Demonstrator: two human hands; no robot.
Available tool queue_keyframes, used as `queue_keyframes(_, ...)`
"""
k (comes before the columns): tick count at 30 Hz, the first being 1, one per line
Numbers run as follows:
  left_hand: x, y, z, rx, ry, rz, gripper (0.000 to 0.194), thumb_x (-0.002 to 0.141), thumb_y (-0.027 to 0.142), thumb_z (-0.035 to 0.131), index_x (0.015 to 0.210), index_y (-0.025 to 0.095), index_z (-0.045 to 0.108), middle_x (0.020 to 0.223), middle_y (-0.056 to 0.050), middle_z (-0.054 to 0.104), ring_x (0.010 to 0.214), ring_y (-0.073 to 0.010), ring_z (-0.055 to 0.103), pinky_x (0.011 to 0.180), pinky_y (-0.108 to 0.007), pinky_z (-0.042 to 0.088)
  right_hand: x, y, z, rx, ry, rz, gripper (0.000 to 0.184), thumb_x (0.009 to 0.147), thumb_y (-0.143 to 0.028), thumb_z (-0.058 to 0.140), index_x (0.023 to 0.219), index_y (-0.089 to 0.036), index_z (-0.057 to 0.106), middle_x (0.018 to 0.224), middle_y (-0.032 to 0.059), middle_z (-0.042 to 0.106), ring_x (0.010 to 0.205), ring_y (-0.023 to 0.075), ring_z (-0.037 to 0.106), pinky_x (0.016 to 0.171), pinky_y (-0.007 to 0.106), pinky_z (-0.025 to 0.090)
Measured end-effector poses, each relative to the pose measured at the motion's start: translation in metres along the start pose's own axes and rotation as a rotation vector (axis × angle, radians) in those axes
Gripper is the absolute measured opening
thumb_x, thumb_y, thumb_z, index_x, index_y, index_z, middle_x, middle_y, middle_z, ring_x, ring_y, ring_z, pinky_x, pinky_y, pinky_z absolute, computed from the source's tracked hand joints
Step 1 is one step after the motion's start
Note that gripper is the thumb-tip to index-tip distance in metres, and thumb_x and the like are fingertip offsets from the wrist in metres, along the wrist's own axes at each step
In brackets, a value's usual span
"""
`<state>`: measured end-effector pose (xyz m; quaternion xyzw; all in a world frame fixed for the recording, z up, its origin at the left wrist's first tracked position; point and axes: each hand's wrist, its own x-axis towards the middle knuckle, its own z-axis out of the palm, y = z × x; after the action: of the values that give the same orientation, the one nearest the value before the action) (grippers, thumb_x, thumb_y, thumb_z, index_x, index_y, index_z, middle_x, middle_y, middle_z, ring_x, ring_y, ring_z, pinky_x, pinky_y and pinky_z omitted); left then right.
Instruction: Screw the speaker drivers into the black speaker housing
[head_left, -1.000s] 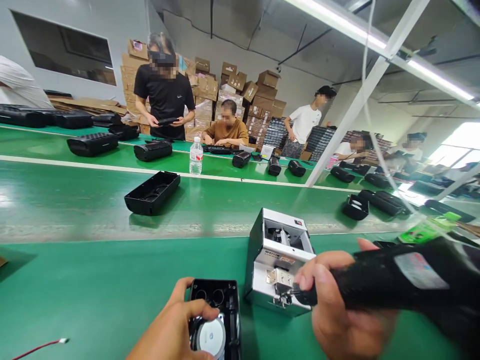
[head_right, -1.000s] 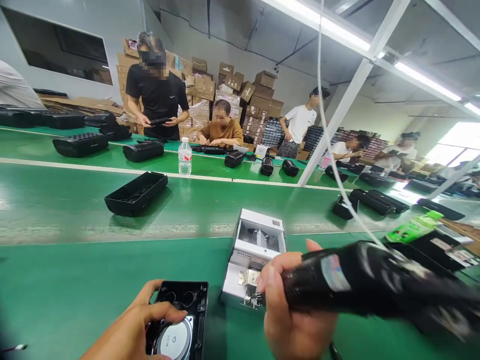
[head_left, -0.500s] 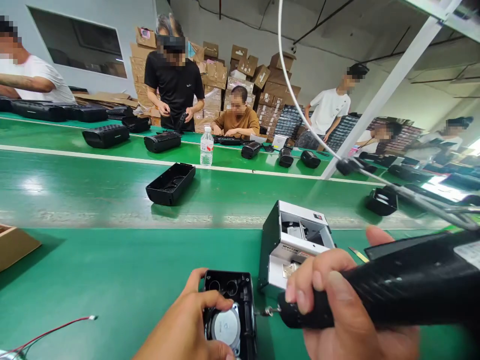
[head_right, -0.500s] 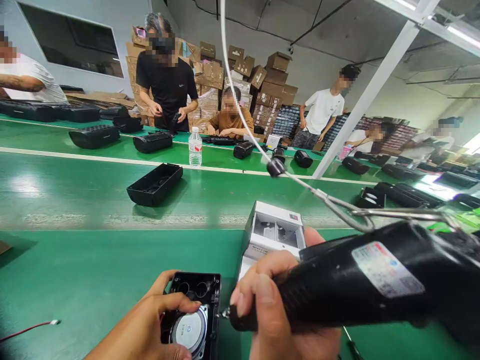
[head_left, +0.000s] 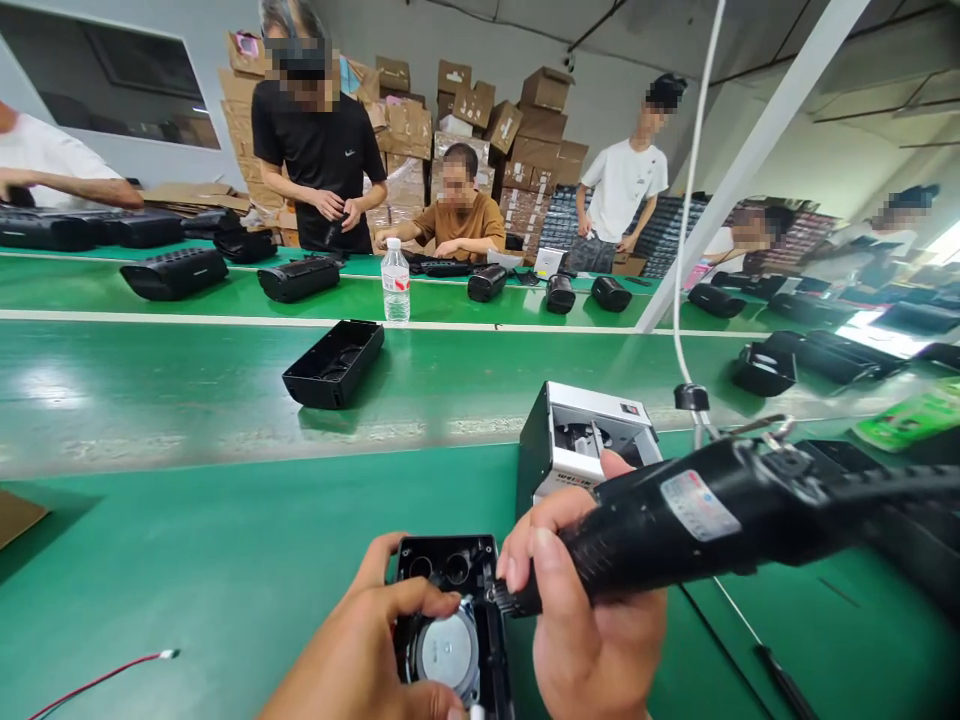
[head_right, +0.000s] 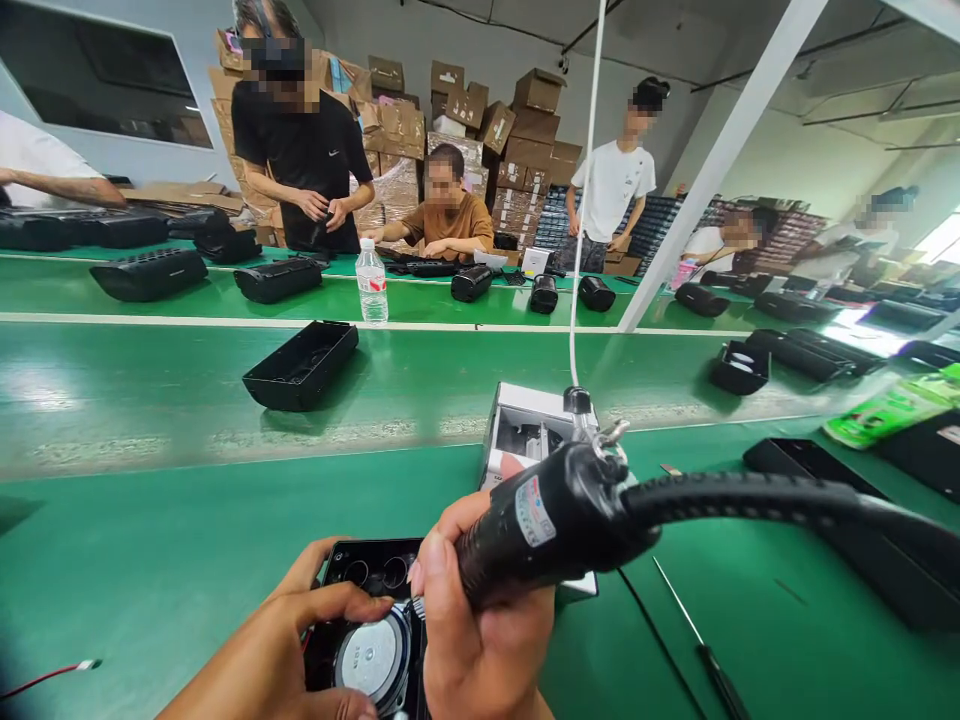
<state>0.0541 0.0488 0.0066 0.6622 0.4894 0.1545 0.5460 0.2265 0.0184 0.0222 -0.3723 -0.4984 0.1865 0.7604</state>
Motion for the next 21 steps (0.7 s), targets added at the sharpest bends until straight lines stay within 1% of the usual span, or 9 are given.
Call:
queue_keyframes(2, -0.002, 0.005, -0.002, 0.024, 0.003, -0.015, 0.042, 0.051, 0.022, 0.088, 0.093, 0.029, 0.082, 0.153, -0.006, 0.041, 0.124, -0.0351, 0.060, 0.116, -0.048, 0.046, -0.002, 0.003, -0.001, 0.000, -0.016, 0.012, 0.008, 0.117, -0.029, 0.060, 0.123, -0.029, 0.056, 0.081, -0.0053, 0.058, 0.062, 0.0143, 0.059, 0.070, 0.032, 0.053)
queue_keyframes(4, -0.003, 0.008, -0.003, 0.027, 0.018, -0.010, 0.041, 0.052, 0.024, 0.090, 0.092, 0.029, 0.083, 0.154, -0.005, 0.042, 0.122, -0.0350, 0.062, 0.118, -0.049, 0.046, -0.003, 0.004, -0.002, 0.010, -0.024, 0.034, 0.004, 0.117, -0.029, 0.059, 0.120, -0.029, 0.057, 0.081, -0.0051, 0.057, 0.064, 0.0146, 0.060, 0.071, 0.031, 0.054)
queue_keyframes(6, -0.003, 0.008, -0.003, 0.023, 0.026, -0.006, 0.042, 0.052, 0.026, 0.091, 0.093, 0.030, 0.084, 0.152, -0.005, 0.044, 0.120, -0.0351, 0.063, 0.116, -0.050, 0.048, -0.004, 0.004, -0.002, 0.010, -0.038, 0.049, 0.009, 0.117, -0.027, 0.059, 0.124, -0.029, 0.056, 0.082, -0.0051, 0.057, 0.064, 0.0147, 0.060, 0.070, 0.030, 0.055)
queue_keyframes(9, -0.002, 0.006, -0.002, 0.028, 0.020, -0.026, 0.044, 0.052, 0.025, 0.090, 0.095, 0.031, 0.083, 0.154, -0.006, 0.042, 0.118, -0.0342, 0.064, 0.108, -0.047, 0.053, -0.004, 0.005, -0.002, -0.004, -0.042, 0.053, 0.030, 0.115, -0.024, 0.059, 0.141, -0.030, 0.046, 0.090, -0.0047, 0.059, 0.063, 0.0140, 0.061, 0.068, 0.029, 0.056)
queue_keyframes(12, -0.001, 0.006, -0.002, 0.035, 0.011, -0.030, 0.043, 0.052, 0.020, 0.089, 0.094, 0.030, 0.082, 0.153, -0.006, 0.041, 0.119, -0.0324, 0.063, 0.104, -0.043, 0.052, -0.006, 0.010, -0.004, -0.006, -0.070, 0.049, 0.035, 0.115, -0.024, 0.057, 0.146, -0.033, 0.043, 0.090, -0.0053, 0.058, 0.063, 0.0148, 0.060, 0.073, 0.033, 0.054)
queue_keyframes(14, -0.002, 0.008, -0.002, 0.029, 0.009, -0.025, 0.042, 0.052, 0.018, 0.091, 0.092, 0.029, 0.082, 0.149, -0.005, 0.043, 0.118, -0.0314, 0.062, 0.102, -0.041, 0.050, -0.010, 0.014, -0.006, 0.007, -0.099, 0.081, 0.044, 0.114, -0.025, 0.058, 0.152, -0.035, 0.039, 0.093, -0.0031, 0.059, 0.064, 0.0175, 0.059, 0.070, 0.036, 0.053)
queue_keyframes(17, -0.003, 0.011, -0.002, 0.024, 0.009, -0.035, 0.039, 0.052, 0.016, 0.092, 0.088, 0.029, 0.082, 0.143, -0.003, 0.045, 0.114, -0.0291, 0.063, 0.098, -0.038, 0.050, -0.016, 0.019, -0.005, 0.083, -0.130, 0.173, 0.043, 0.112, -0.029, 0.063, 0.147, -0.036, 0.040, 0.095, -0.0008, 0.058, 0.065, 0.0195, 0.056, 0.064, 0.036, 0.051)
queue_keyframes(19, -0.003, 0.011, -0.002, 0.031, 0.022, -0.027, 0.039, 0.052, 0.012, 0.092, 0.085, 0.029, 0.082, 0.140, -0.003, 0.046, 0.113, -0.0277, 0.063, 0.097, -0.036, 0.050, -0.019, 0.021, -0.001, 0.128, -0.149, 0.227, 0.040, 0.112, -0.031, 0.065, 0.144, -0.036, 0.040, 0.093, -0.0016, 0.055, 0.067, 0.0184, 0.052, 0.063, 0.033, 0.048)
queue_keyframes(21, -0.003, 0.010, -0.001, 0.035, 0.038, -0.010, 0.041, 0.051, 0.009, 0.093, 0.085, 0.029, 0.082, 0.138, -0.002, 0.047, 0.114, -0.0271, 0.062, 0.097, -0.035, 0.049, -0.020, 0.022, 0.002, 0.142, -0.151, 0.243, 0.041, 0.112, -0.032, 0.065, 0.143, -0.036, 0.039, 0.093, -0.0023, 0.055, 0.067, 0.0170, 0.051, 0.063, 0.030, 0.046)
